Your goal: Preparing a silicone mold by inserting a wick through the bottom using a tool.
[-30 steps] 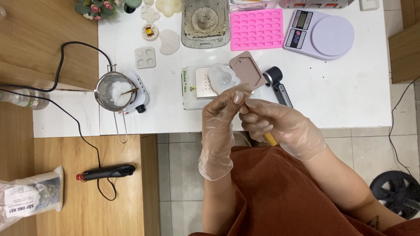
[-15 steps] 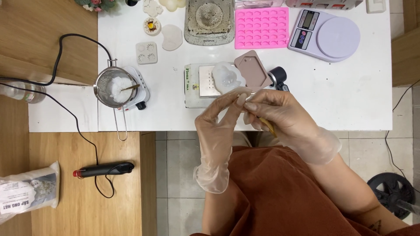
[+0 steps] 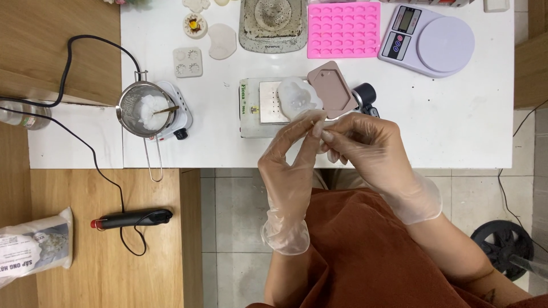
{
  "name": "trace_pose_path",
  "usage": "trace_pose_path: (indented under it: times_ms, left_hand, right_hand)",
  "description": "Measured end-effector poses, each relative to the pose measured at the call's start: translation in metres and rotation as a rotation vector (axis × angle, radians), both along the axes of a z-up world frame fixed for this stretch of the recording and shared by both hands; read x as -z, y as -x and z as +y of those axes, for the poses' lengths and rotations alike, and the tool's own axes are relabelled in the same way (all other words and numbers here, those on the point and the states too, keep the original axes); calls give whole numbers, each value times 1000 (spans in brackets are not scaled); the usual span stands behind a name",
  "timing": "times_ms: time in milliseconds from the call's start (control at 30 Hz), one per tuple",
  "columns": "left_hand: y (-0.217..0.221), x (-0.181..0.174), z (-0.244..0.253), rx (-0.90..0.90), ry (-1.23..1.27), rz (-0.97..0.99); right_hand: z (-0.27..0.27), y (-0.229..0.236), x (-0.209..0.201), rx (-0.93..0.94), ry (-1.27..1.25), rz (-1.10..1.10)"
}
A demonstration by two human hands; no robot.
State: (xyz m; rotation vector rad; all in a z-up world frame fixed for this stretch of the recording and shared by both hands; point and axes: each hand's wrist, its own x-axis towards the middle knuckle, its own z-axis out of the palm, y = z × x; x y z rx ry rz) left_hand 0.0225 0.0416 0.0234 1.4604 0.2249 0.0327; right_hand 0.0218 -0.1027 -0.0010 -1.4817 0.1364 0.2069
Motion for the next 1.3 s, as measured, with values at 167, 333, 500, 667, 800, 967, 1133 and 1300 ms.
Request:
trace_pose_path:
  times_ms: [167,333,500,667,800,967,1133,1300]
  left_hand:
    - [-2,9,4,62,182,188]
    - [-2,41,14,130,150,152]
    - [-16,73,42,116,-585,-83]
    - [-21,82,50,180,-948,-237]
    - [-11,81,30,191,-854,-273]
    - [-22,84,27,168,-909,-305]
    - [-30,95,40,166,-983,-357]
    - [-38,94,27,54,-831,-113]
  right_hand:
    - [-2,2,10,5,43,6]
    - [-5,0,10,13,-34,18]
    - [-13,-3,15,67,148,-44]
    - [-18,-8,12,111,389,-103]
    - [-21,-9,12,153,286,-34]
    - [-22,-7,16,138,209,-47]
    - [-22,-6,7,167,277,-23]
    - [-23,1,2,190,492,-265]
